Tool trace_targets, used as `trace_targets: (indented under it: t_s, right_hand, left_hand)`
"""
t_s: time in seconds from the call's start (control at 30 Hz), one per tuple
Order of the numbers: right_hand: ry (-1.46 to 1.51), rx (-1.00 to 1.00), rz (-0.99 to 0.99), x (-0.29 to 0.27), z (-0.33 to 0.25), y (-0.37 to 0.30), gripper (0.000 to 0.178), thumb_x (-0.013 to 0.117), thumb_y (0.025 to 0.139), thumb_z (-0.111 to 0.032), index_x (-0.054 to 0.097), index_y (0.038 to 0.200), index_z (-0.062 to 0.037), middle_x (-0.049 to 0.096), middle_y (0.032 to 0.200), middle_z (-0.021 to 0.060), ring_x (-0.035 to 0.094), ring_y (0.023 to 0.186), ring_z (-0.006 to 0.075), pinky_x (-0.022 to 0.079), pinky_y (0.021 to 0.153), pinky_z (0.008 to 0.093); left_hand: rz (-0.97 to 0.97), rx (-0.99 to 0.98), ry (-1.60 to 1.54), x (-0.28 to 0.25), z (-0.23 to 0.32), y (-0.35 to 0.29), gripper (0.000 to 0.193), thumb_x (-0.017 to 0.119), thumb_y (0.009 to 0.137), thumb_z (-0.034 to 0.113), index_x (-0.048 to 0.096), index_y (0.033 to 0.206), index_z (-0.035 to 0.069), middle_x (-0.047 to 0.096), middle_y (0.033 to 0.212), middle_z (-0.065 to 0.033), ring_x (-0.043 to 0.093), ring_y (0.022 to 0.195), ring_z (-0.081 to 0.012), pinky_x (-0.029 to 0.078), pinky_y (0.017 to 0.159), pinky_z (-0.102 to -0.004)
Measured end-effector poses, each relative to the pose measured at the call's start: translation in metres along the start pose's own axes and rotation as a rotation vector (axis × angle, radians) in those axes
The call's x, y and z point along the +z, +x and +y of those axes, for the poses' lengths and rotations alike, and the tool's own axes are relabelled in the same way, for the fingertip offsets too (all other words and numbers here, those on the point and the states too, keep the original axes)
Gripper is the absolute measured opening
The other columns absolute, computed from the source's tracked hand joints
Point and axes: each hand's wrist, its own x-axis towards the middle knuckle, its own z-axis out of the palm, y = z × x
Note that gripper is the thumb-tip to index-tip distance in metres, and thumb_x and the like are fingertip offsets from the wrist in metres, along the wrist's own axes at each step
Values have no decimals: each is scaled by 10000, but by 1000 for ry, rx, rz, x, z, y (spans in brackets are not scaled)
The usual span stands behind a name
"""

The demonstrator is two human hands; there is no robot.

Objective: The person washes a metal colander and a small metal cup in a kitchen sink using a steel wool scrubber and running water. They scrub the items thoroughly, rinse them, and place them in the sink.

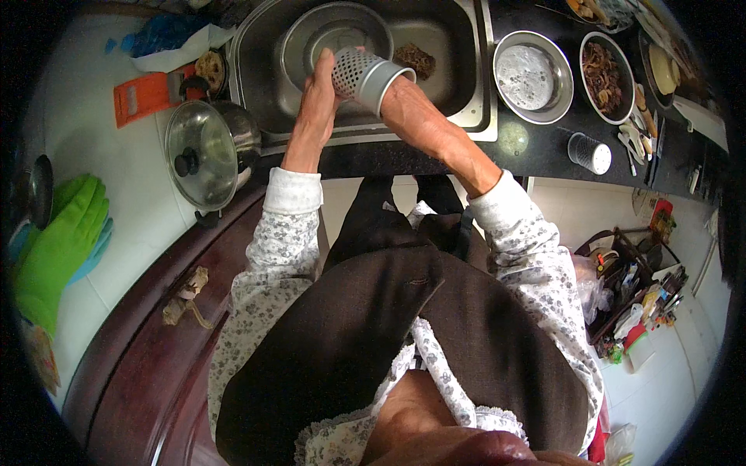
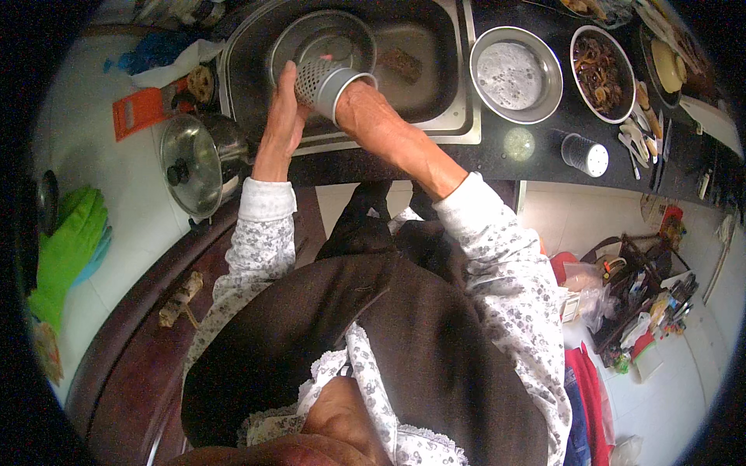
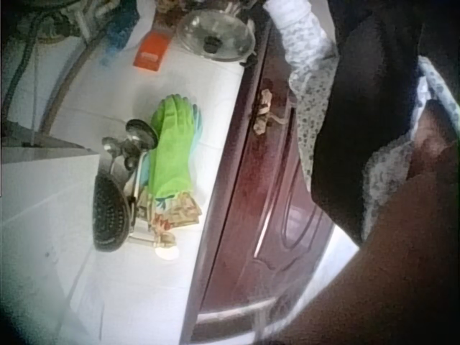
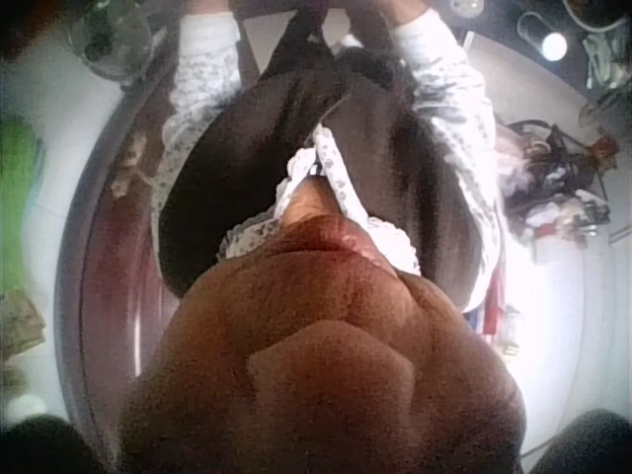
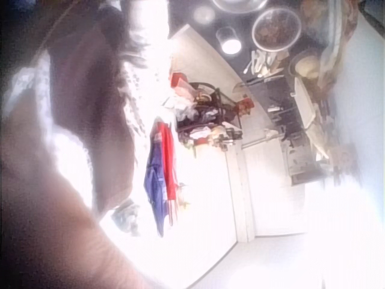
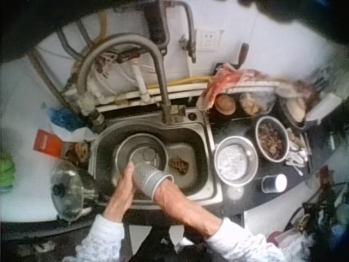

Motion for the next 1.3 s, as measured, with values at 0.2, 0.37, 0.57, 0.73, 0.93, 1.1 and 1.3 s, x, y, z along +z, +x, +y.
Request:
trace_targets:
  t_s: [0.2, 0.37, 0.57, 0.73, 0.93, 1.1, 1.3]
  right_hand:
    - [-3, 1, -25, -5, -4, 0, 355, 462, 762, 131, 577, 1087, 45, 613, 1022, 208, 573, 969, 295, 450, 900, 329]
    - [-3, 8, -29, -4, -5, 1, 350, 459, 767, 128, 574, 1087, 46, 610, 1021, 207, 568, 966, 294, 449, 901, 331]
    - [-1, 17, -33, -5, -6, 1, 344, 456, 772, 126, 571, 1086, 47, 607, 1020, 206, 562, 962, 294, 448, 901, 334]
    - [-4, 12, -55, -6, -8, 1, 339, 453, 777, 124, 569, 1085, 47, 605, 1019, 205, 557, 959, 293, 447, 901, 336]
    - [-1, 12, -52, -6, -9, 3, 332, 449, 782, 121, 566, 1085, 48, 602, 1017, 204, 552, 955, 292, 446, 901, 339]
    - [2, 25, -49, -4, -8, 3, 327, 446, 787, 119, 563, 1084, 49, 600, 1016, 203, 547, 951, 291, 445, 902, 341]
    - [7, 51, -77, -5, -7, 3, 321, 443, 792, 116, 560, 1083, 50, 597, 1015, 202, 541, 947, 291, 444, 902, 344]
  left_hand:
    - [-17, -1, 11, -6, -6, 1, 586, 322, 992, 497, 571, 1229, 22, 624, 1160, -91, 589, 1060, -179, 435, 959, -337]
    - [10, -7, 1, -4, -6, 0, 594, 324, 989, 504, 574, 1218, 16, 625, 1148, -94, 596, 1043, -184, 451, 945, -343]
    - [10, 63, 45, -4, -6, 1, 587, 322, 990, 501, 578, 1220, 25, 624, 1146, -86, 594, 1039, -175, 464, 926, -332]
    - [4, 6, 29, -6, -6, 0, 585, 317, 990, 502, 581, 1222, 35, 621, 1152, -85, 588, 1047, -174, 456, 935, -338]
    - [11, -6, 4, -7, -8, 1, 590, 322, 987, 509, 577, 1229, 36, 624, 1149, -79, 589, 1042, -167, 453, 931, -339]
    - [26, -23, 3, -6, -6, 1, 591, 327, 986, 513, 568, 1241, 37, 625, 1150, -76, 589, 1046, -167, 454, 931, -335]
    - [10, 5, 30, -11, -11, 2, 596, 326, 985, 517, 565, 1244, 36, 620, 1162, -73, 592, 1040, -164, 464, 916, -331]
